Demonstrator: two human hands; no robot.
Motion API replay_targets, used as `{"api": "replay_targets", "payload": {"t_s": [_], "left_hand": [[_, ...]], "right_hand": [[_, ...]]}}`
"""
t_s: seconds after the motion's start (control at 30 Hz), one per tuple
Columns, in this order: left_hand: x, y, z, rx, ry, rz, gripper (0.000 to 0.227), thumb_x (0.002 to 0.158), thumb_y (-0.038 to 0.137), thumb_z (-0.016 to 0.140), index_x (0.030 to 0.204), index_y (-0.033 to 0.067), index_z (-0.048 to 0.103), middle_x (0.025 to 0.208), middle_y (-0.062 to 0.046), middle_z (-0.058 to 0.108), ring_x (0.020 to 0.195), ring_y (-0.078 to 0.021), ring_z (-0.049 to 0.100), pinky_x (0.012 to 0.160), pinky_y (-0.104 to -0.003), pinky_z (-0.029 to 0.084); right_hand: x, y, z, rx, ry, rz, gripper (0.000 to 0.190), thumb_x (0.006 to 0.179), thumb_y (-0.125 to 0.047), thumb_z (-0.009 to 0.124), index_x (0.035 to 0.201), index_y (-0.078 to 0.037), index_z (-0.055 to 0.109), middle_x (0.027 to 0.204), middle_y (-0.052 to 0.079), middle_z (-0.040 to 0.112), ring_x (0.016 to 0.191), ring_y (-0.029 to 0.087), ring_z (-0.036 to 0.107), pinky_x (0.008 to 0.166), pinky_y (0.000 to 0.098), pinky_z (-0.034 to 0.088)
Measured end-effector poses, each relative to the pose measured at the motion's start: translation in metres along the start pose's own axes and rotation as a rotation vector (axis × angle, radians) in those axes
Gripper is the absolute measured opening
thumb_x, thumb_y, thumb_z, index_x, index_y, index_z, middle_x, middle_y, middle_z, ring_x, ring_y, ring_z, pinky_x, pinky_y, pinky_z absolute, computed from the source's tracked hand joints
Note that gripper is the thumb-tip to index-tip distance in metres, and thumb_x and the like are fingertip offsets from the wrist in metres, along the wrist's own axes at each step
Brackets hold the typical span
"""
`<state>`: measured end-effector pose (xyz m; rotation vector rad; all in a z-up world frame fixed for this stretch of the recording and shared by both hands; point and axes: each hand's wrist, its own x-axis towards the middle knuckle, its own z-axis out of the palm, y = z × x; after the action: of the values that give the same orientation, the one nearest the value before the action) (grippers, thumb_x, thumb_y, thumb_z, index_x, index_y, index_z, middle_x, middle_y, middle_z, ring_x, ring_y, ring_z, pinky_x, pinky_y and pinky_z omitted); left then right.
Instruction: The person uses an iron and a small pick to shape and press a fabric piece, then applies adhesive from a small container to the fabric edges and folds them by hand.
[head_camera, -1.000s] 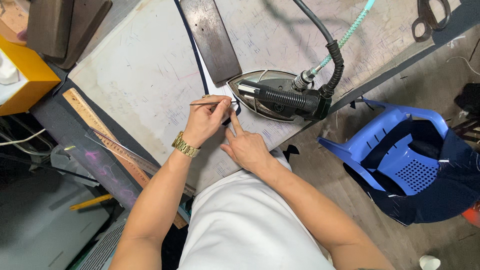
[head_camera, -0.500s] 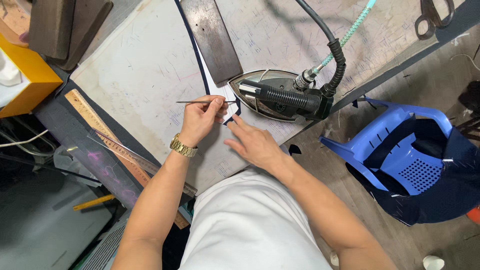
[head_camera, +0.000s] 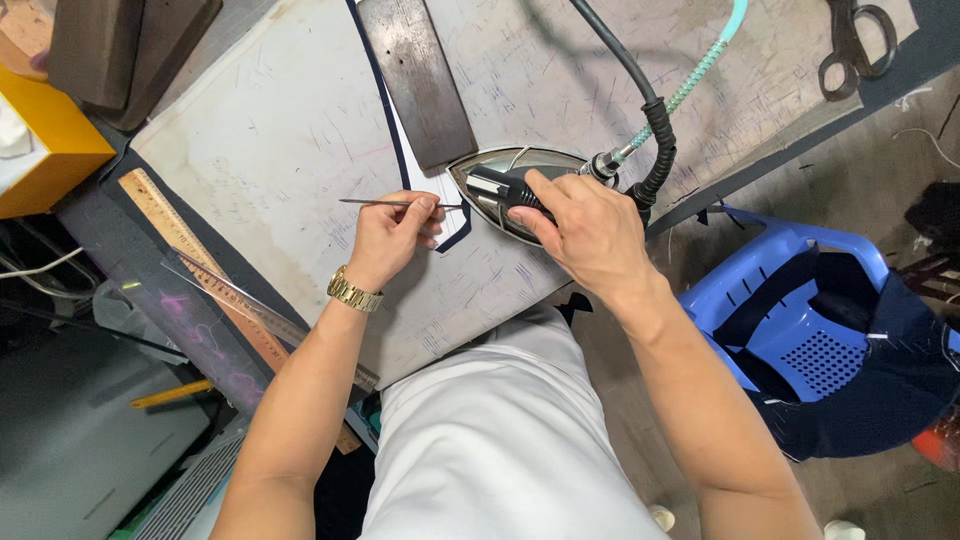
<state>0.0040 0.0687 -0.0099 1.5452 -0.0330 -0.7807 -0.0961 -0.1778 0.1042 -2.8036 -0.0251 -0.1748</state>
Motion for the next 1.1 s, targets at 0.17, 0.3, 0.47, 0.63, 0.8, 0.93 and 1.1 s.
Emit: {"api": "replay_targets", "payload": {"t_s": [0.17,0.3,0.47,0.63,0.8,0.93,1.1], "left_hand": [[0.001,-0.001,-0.002,-0.002,-0.027,0.007,0.019,0.103,0.011,0.062,0.104,-0.0039,0.074,0.085,-0.017,0.077,0.071,-0.0210,0.076,0.056,-0.031,0.068],[0.002,-0.002,-0.003,-0.023,-0.037,-0.004,0.019,0.104,0.012,0.061,0.105,-0.0043,0.072,0.086,-0.016,0.076,0.072,-0.0202,0.076,0.057,-0.031,0.068],[0.003,0.000,-0.002,-0.037,-0.042,-0.004,0.019,0.103,0.012,0.062,0.105,-0.0046,0.072,0.085,-0.016,0.076,0.071,-0.0194,0.075,0.056,-0.030,0.068],[0.001,0.004,0.000,-0.016,-0.027,-0.015,0.019,0.104,0.012,0.061,0.105,-0.0036,0.073,0.085,-0.016,0.076,0.070,-0.0187,0.075,0.055,-0.030,0.068],[0.005,-0.004,-0.001,0.025,-0.029,0.022,0.018,0.103,0.012,0.063,0.105,-0.0028,0.074,0.083,-0.013,0.075,0.069,-0.0163,0.073,0.056,-0.029,0.067],[0.001,0.008,0.001,0.129,-0.099,0.137,0.015,0.101,0.008,0.066,0.101,-0.0025,0.076,0.078,-0.014,0.075,0.067,-0.0182,0.073,0.055,-0.031,0.066],[0.011,0.010,0.002,0.428,-0.199,0.418,0.014,0.101,0.012,0.067,0.097,0.0112,0.080,0.074,-0.009,0.075,0.067,-0.0214,0.072,0.056,-0.031,0.058]], "right_hand": [[-0.008,-0.011,0.009,-0.044,0.059,0.043,0.036,0.102,-0.042,0.068,0.120,-0.011,0.074,0.086,0.007,0.069,0.085,0.025,0.072,0.069,0.0359,0.058],[-0.012,-0.018,0.015,-0.059,0.134,0.043,0.033,0.102,-0.040,0.069,0.117,-0.011,0.074,0.087,0.006,0.068,0.086,0.025,0.072,0.069,0.0359,0.058],[-0.015,-0.068,0.030,-0.025,0.431,-0.091,0.022,0.103,-0.029,0.063,0.100,-0.010,0.072,0.097,0.007,0.068,0.088,0.027,0.064,0.076,0.0402,0.051],[-0.039,-0.112,0.096,-0.039,0.066,0.059,0.026,0.101,-0.031,0.061,0.117,-0.012,0.068,0.133,0.014,0.065,0.087,0.027,0.069,0.054,0.0366,0.057],[-0.039,-0.127,0.109,0.165,-0.428,0.308,0.050,0.104,-0.035,0.054,0.140,-0.001,0.057,0.164,0.031,0.032,0.097,0.042,0.073,0.071,0.0585,0.061],[-0.041,-0.133,0.108,0.179,-0.447,0.322,0.055,0.101,-0.035,0.058,0.141,0.003,0.054,0.163,0.036,0.027,0.091,0.043,0.075,0.072,0.0596,0.061],[-0.042,-0.131,0.117,0.142,-0.541,0.345,0.060,0.100,-0.044,0.054,0.144,-0.002,0.052,0.164,0.034,0.024,0.088,0.040,0.076,0.074,0.0566,0.062]]}}
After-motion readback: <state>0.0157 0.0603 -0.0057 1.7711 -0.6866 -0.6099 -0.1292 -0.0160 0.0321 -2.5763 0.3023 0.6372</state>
